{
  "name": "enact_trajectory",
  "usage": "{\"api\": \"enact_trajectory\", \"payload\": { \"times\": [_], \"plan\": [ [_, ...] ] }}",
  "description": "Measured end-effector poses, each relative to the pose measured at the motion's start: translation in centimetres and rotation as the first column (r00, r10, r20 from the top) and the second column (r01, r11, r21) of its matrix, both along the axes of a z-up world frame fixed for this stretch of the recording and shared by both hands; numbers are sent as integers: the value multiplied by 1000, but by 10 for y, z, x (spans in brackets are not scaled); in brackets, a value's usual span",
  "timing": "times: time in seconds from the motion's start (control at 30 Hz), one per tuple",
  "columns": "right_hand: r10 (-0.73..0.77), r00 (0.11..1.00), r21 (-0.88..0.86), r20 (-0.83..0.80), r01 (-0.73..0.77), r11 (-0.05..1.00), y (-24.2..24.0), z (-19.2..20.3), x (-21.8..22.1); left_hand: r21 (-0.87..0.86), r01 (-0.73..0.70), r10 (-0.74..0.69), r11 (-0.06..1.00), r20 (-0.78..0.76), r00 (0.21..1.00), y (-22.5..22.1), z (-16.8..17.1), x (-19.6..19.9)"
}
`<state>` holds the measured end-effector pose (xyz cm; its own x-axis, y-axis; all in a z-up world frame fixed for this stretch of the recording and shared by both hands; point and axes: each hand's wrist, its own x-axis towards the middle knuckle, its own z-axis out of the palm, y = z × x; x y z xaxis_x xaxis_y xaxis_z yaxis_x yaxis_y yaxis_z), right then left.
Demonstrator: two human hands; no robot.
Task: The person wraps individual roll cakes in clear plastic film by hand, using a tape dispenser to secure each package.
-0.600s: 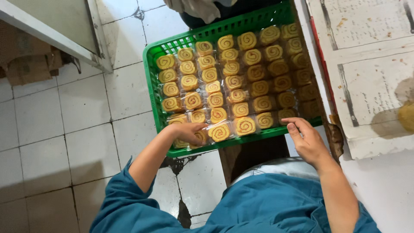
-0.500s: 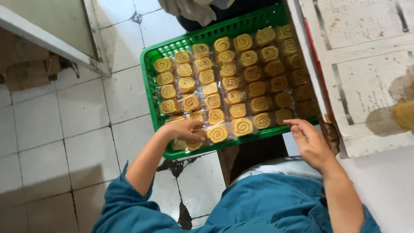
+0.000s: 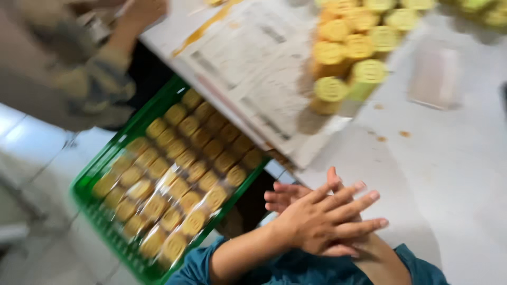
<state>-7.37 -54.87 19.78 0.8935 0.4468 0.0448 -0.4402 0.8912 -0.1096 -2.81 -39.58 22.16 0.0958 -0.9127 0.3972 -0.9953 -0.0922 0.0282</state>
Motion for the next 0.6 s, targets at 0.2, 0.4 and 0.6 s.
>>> {"api": "enact_trajectory", "payload": {
  "times": [0.2,0.4,0.6],
  "plan": [
    [-380,910,-167,168,406,898,-71,75,-61,-66,108,-117,992,-144,983,-81,-70,60],
    [-614,717,-388,329,696,604,-192,90,-151,-97,-365,371,926,48,927,-70,-44,97],
    [-762,594,-896,256,442,44,-254,57,-142,-472,-571,556,672,-189,809,-57,-23,99]
  ]
}}
